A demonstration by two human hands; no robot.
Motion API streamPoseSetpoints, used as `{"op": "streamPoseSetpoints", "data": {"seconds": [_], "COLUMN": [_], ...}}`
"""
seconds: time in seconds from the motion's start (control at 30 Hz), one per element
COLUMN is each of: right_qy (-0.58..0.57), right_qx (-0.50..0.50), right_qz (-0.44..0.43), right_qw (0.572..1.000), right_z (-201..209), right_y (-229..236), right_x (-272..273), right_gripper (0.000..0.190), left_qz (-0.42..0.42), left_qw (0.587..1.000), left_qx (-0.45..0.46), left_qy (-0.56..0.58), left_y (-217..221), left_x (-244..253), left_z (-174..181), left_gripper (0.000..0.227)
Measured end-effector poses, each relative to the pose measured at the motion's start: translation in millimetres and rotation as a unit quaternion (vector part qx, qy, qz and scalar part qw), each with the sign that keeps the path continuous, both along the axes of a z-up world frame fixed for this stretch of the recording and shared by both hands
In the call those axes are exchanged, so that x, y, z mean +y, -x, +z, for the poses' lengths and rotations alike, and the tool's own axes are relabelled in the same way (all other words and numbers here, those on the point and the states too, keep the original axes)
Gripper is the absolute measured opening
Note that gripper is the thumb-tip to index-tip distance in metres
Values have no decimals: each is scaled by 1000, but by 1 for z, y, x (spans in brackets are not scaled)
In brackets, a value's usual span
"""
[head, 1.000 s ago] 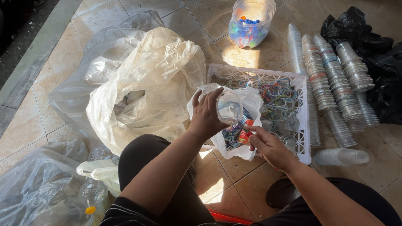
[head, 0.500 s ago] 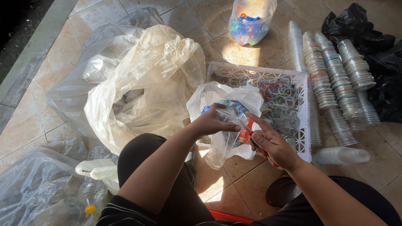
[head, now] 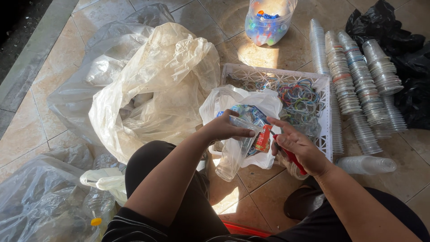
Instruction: Sorting and packing plastic cups and lids into bags and containers
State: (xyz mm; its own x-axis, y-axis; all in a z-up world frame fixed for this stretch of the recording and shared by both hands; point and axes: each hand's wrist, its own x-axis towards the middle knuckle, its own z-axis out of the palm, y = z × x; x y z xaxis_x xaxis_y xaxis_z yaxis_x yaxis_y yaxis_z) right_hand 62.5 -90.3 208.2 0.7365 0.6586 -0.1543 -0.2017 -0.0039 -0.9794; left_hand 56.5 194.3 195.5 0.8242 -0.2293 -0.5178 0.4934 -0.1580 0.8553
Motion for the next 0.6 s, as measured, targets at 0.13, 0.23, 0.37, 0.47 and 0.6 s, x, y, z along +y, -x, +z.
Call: {"op": "streamPoseSetpoints", "data": {"seconds": [0.13,0.23,0.37,0.47,0.6], "right_qy": [2,17,34,37,39], "right_qx": [16,14,8,2,12], "right_qz": [31,41,29,22,11], "right_qw": [999,999,999,999,999], "right_z": [-8,-18,-20,-25,-31], "right_y": [10,7,7,6,7], "right_x": [11,8,12,11,11], "right_gripper": [63,60,53,50,47], "left_qz": [-2,-13,-32,-43,-53], "left_qw": [999,998,997,996,998], "left_qx": [23,38,49,54,44], "left_qy": [32,51,54,49,8], "left_y": [0,0,1,0,2], "left_x": [-5,-9,-8,-9,-2], "left_z": [-4,-4,-4,-6,-4], "left_gripper": [119,119,119,120,120]}}
